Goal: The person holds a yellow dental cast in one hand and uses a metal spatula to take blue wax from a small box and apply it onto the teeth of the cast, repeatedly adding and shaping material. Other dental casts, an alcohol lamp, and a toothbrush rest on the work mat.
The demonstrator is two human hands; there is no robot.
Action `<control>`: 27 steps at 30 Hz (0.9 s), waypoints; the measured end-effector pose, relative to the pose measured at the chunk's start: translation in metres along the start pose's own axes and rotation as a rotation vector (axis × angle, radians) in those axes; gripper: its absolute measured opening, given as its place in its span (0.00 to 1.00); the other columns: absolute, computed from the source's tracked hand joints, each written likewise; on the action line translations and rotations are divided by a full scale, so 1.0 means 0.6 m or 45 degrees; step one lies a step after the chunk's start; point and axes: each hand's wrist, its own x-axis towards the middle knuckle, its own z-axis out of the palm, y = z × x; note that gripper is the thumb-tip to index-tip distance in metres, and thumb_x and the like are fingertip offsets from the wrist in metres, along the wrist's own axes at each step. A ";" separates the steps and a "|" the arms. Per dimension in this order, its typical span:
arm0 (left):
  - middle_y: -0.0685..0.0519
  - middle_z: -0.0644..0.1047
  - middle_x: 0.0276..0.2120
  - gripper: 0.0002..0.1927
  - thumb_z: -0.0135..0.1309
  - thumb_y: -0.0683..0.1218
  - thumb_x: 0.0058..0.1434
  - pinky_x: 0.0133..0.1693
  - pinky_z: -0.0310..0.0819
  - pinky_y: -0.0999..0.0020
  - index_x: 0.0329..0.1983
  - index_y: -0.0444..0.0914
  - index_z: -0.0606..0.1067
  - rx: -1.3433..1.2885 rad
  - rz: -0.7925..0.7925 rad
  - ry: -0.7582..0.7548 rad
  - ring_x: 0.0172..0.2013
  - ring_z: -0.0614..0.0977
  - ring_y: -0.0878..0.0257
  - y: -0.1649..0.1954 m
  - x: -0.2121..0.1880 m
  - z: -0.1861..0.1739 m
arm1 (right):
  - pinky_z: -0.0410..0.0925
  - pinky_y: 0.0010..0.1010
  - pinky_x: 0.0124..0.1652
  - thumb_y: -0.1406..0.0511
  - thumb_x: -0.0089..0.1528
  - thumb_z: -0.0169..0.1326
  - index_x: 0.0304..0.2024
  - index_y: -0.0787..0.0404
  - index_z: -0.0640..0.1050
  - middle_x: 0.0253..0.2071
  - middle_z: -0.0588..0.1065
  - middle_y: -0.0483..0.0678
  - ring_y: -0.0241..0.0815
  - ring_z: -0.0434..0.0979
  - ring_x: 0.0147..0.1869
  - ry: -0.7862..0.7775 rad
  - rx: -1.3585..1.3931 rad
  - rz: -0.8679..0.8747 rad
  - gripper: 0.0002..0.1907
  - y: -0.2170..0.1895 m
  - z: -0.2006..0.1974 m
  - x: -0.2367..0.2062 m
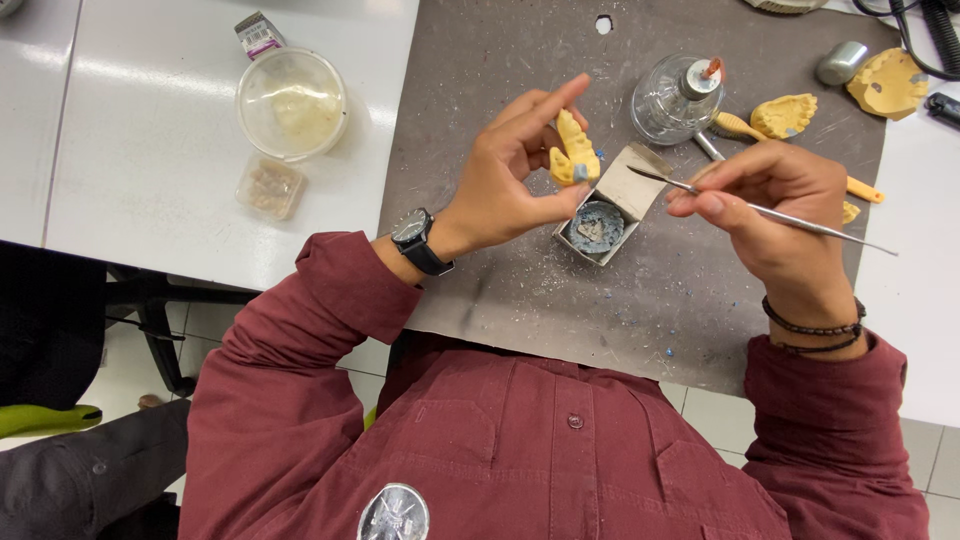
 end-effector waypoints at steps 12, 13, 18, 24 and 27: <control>0.54 0.76 0.58 0.38 0.70 0.38 0.56 0.44 0.76 0.77 0.68 0.39 0.66 0.089 -0.008 -0.140 0.43 0.79 0.72 0.013 0.004 0.009 | 0.80 0.35 0.52 0.73 0.70 0.55 0.43 0.67 0.72 0.42 0.80 0.60 0.46 0.85 0.49 -0.074 0.263 -0.234 0.04 0.017 0.050 -0.018; 0.55 0.76 0.57 0.38 0.71 0.39 0.56 0.42 0.76 0.78 0.68 0.39 0.67 0.136 0.013 -0.138 0.42 0.79 0.73 0.015 0.005 0.009 | 0.79 0.37 0.55 0.73 0.71 0.54 0.43 0.68 0.72 0.42 0.80 0.60 0.46 0.84 0.51 -0.066 0.204 -0.238 0.04 0.015 0.051 -0.019; 0.56 0.75 0.58 0.37 0.68 0.38 0.55 0.43 0.76 0.78 0.68 0.41 0.68 0.295 0.107 -0.104 0.42 0.80 0.73 0.023 0.005 0.006 | 0.78 0.44 0.57 0.76 0.68 0.58 0.42 0.67 0.70 0.41 0.79 0.61 0.51 0.83 0.54 0.010 -0.043 -0.269 0.08 0.010 0.066 -0.022; 0.57 0.74 0.57 0.36 0.68 0.38 0.55 0.43 0.76 0.78 0.67 0.42 0.69 0.335 0.144 -0.094 0.42 0.80 0.72 0.025 0.009 0.008 | 0.78 0.52 0.63 0.74 0.71 0.57 0.41 0.65 0.68 0.36 0.79 0.57 0.42 0.84 0.45 0.037 0.089 -0.280 0.09 0.016 0.078 -0.020; 0.57 0.73 0.57 0.38 0.68 0.38 0.54 0.43 0.76 0.77 0.68 0.43 0.69 0.349 0.154 -0.101 0.42 0.80 0.72 0.024 0.010 0.008 | 0.77 0.53 0.63 0.73 0.71 0.57 0.41 0.65 0.69 0.35 0.79 0.56 0.40 0.84 0.45 0.019 0.123 -0.279 0.09 0.017 0.080 -0.020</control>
